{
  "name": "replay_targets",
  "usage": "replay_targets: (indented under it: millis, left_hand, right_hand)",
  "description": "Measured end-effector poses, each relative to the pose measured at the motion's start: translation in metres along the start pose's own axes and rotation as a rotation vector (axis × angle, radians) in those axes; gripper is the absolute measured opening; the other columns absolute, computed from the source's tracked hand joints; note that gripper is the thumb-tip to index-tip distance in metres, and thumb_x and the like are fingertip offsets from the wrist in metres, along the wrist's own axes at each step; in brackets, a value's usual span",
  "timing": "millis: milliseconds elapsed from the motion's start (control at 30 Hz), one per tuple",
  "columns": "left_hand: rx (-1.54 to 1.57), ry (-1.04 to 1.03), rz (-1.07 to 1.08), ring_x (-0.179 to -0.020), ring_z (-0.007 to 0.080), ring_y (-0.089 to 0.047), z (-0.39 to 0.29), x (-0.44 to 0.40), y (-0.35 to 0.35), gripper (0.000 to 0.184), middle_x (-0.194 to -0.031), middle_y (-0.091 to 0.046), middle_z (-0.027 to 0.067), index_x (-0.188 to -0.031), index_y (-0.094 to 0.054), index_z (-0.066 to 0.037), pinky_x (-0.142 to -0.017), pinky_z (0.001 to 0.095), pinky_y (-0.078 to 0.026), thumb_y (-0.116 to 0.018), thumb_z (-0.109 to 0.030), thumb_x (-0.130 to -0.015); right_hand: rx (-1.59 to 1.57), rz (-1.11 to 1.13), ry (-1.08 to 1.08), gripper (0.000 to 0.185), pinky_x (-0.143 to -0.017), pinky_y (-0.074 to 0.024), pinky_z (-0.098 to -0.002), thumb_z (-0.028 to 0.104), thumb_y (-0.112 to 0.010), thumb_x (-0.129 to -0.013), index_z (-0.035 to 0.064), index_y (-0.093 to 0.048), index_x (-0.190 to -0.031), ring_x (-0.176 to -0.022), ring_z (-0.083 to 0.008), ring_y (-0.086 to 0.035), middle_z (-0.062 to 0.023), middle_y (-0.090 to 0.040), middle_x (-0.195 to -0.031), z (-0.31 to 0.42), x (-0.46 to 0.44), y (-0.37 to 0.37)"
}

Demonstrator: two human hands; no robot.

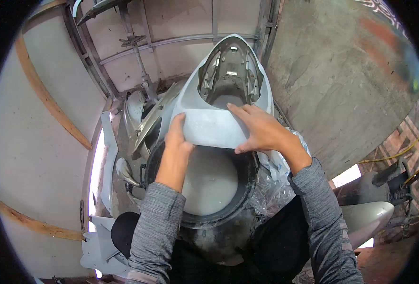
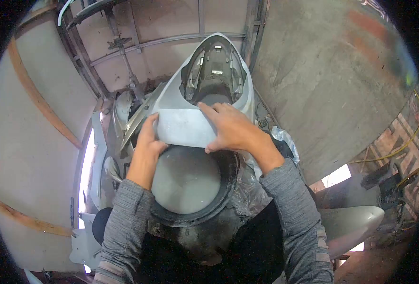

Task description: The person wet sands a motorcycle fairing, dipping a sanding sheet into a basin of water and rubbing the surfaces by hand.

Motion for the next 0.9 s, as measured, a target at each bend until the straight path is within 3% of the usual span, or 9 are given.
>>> replay_targets:
  millis: [33, 133, 233, 333, 433, 667, 767, 833, 900]
  left_hand:
    - [-0.002, -0.003, 0.005, -0.12, 0.0351, -0.061, 0.01, 0.002, 0.001, 0.05, -0.131, -0.062, 0.0163, -0.133, -0.055, 0.0, -0.103, 0.0567, -0.048, -0.07, -0.022, -0.09]
    - [-0.149, -0.072, 0.072, -0.13, 0.0354, -0.053, 0.037, 0.022, 0.008, 0.064, -0.14, -0.057, 0.012, -0.142, -0.049, -0.008, -0.108, 0.0655, -0.035, -0.066, -0.044, -0.092]
    - [-0.289, 0.059, -0.125, -0.141, 0.0385, -0.04, 0.076, 0.05, 0.038, 0.083, -0.153, -0.045, 0.0099, -0.15, -0.042, -0.009, -0.109, 0.0745, -0.02, -0.069, -0.057, -0.088]
    - [-0.265, 0.121, -0.168, -0.145, 0.0441, -0.031, 0.119, 0.054, 0.063, 0.114, -0.162, -0.028, 0.0141, -0.159, -0.016, -0.005, -0.108, 0.0788, -0.008, -0.077, -0.059, -0.079]
    - [-0.358, 0.118, -0.295, -0.141, 0.0492, -0.034, 0.135, 0.058, 0.081, 0.154, -0.16, -0.017, 0.0279, -0.148, 0.035, -0.004, -0.109, 0.0778, -0.014, -0.091, -0.045, -0.068]
    - [-0.384, 0.17, -0.22, -0.137, 0.0459, -0.042, 0.146, 0.001, 0.13, 0.137, -0.154, -0.027, 0.0272, -0.15, 0.03, -0.008, -0.104, 0.0755, -0.032, -0.083, -0.036, -0.078]
    - [-0.284, 0.162, -0.136, -0.136, 0.0428, -0.043, 0.15, -0.003, 0.148, 0.121, -0.153, -0.029, 0.0242, -0.154, 0.016, -0.009, -0.103, 0.0711, -0.039, -0.077, -0.038, -0.083]
    - [-0.294, 0.221, -0.006, -0.135, 0.041, -0.045, 0.157, -0.004, 0.156, 0.102, -0.153, -0.033, 0.0214, -0.156, -0.004, -0.009, -0.101, 0.0676, -0.044, -0.073, -0.04, -0.087]
    - [-0.27, 0.233, 0.04, -0.136, 0.0409, -0.044, 0.162, -0.007, 0.157, 0.096, -0.152, -0.034, 0.0204, -0.155, -0.012, -0.01, -0.101, 0.0679, -0.044, -0.072, -0.042, -0.088]
  right_hand:
    - [0.002, 0.016, 0.023, 0.113, -0.105, -0.0429, -0.0431, 0.033, -0.091, -0.057, 0.0032, -0.037, -0.151, -0.121, -0.042, -0.052, -0.0238, -0.054, -0.131, -0.002, 0.006, 0.0]
    - [-0.006, 0.013, 0.064, 0.106, -0.104, -0.0441, -0.0435, 0.028, -0.092, -0.054, 0.0028, -0.043, -0.145, -0.121, -0.0417, -0.053, -0.0227, -0.055, -0.13, -0.002, 0.026, -0.013]
    - [0.108, 0.156, -0.034, 0.097, -0.099, -0.0467, -0.0449, 0.022, -0.092, -0.052, 0.0039, -0.048, -0.136, -0.116, -0.04, -0.055, -0.0202, -0.056, -0.123, -0.004, 0.052, -0.053]
    - [0.211, 0.153, 0.013, 0.086, -0.091, -0.0494, -0.0435, 0.013, -0.091, -0.052, 0.0057, -0.051, -0.128, -0.105, -0.0363, -0.057, -0.0163, -0.056, -0.11, -0.024, 0.083, -0.11]
    - [0.188, 0.119, 0.003, 0.082, -0.092, -0.0492, -0.0435, 0.01, -0.088, -0.054, 0.0039, -0.054, -0.127, -0.106, -0.0363, -0.057, -0.0158, -0.056, -0.112, -0.036, 0.098, -0.136]
    - [-0.034, 0.032, -0.077, 0.069, -0.104, -0.0457, -0.0434, 0.016, -0.08, -0.068, -0.0022, -0.056, -0.131, -0.12, -0.0389, -0.053, -0.02, -0.058, -0.127, -0.039, 0.103, -0.151]
    - [0.026, 0.023, -0.035, 0.061, -0.107, -0.0434, -0.045, 0.032, -0.075, -0.081, -0.0057, -0.058, -0.126, -0.127, -0.0409, -0.051, -0.024, -0.06, -0.13, -0.031, 0.095, -0.166]
    - [0.021, 0.047, -0.053, 0.062, -0.106, -0.044, -0.0455, 0.034, -0.074, -0.081, -0.0059, -0.058, -0.125, -0.127, -0.0409, -0.052, -0.0248, -0.06, -0.129, -0.041, 0.087, -0.176]
    - [0.004, 0.085, -0.092, 0.062, -0.106, -0.0441, -0.0467, 0.034, -0.074, -0.081, -0.0074, -0.058, -0.124, -0.126, -0.0428, -0.053, -0.0276, -0.06, -0.128, -0.048, 0.083, -0.179]
Point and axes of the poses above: each hand's wrist, its own x-axis away from the middle knuckle, its own y-axis out of the back of the hand, z = x × y, the point moved 4 cm from there along -x, towards the middle knuckle
